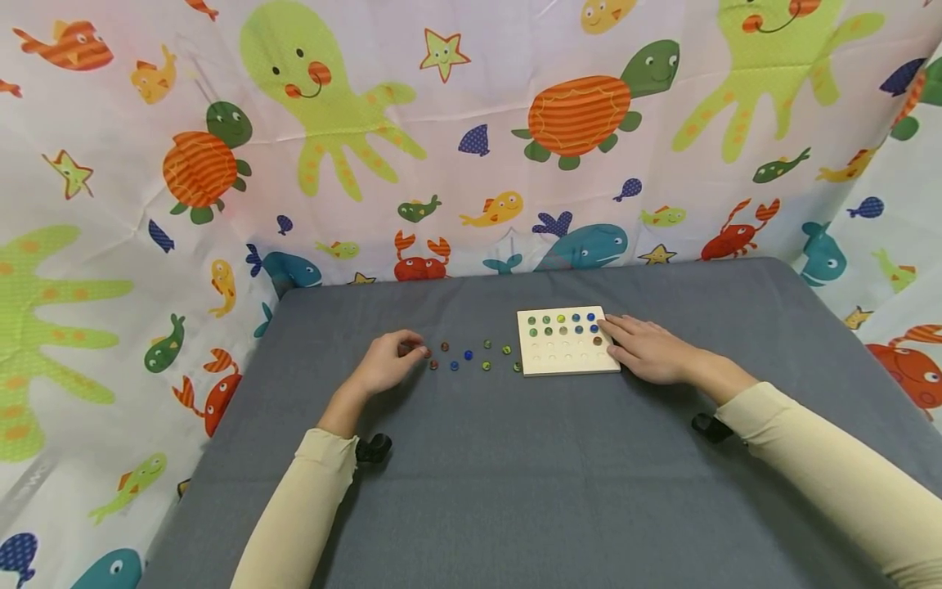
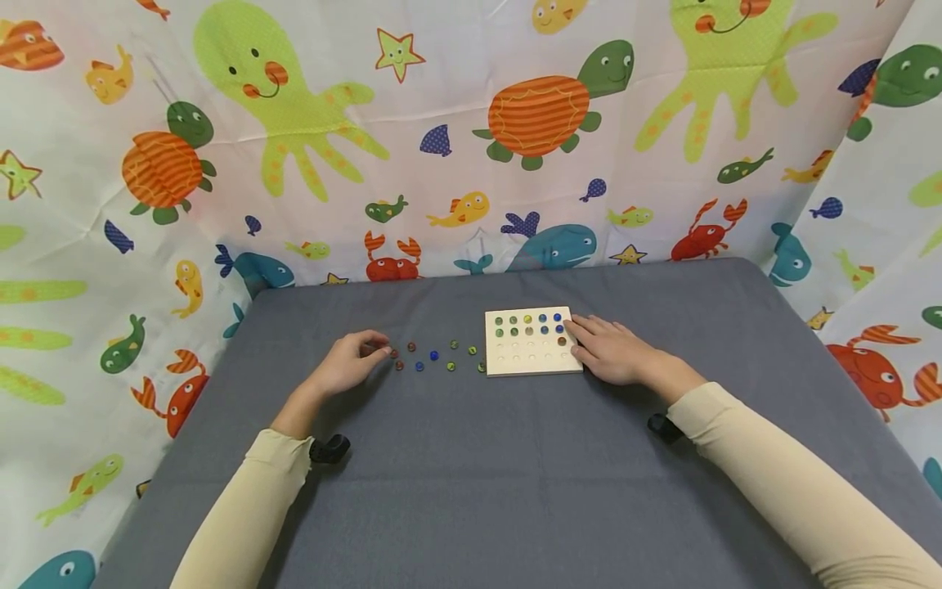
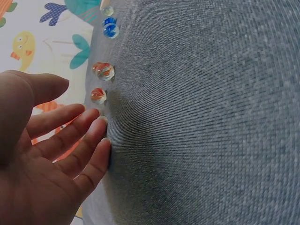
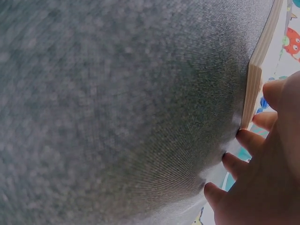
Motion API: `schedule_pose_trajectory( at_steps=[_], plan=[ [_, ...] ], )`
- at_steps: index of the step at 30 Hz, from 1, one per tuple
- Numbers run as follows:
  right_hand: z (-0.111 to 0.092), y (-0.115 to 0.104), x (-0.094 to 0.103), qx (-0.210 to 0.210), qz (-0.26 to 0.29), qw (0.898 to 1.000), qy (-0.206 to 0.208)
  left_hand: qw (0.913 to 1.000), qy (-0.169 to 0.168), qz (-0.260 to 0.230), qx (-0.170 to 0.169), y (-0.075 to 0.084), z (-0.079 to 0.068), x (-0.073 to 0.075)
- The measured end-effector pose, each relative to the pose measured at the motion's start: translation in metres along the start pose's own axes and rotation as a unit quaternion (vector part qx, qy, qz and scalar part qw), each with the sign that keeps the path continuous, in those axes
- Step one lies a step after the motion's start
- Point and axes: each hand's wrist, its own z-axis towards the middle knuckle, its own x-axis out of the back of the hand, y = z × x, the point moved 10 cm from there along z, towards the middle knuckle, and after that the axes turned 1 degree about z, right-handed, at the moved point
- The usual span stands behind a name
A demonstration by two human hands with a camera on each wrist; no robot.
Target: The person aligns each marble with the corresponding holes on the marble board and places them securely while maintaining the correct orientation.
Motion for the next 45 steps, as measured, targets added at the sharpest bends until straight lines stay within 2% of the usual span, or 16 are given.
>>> schedule_pose_trajectory(
  at_steps=[10,36,45],
  plan=[
    [-0.003,0.005,-0.004,-0.027,0.003,0.999,-0.023,1.0000,0.001,-0.006,-0.007,-0.004,0.010,-0.005],
    [-0.003,0.002,-0.004,-0.023,0.007,0.999,-0.035,0.9999,0.001,0.001,-0.013,-0.004,0.013,-0.010],
    [0.001,0.010,-0.009,-0.022,0.008,0.999,-0.035,0.9996,0.008,0.011,-0.024,-0.003,0.014,-0.007]
  ],
)
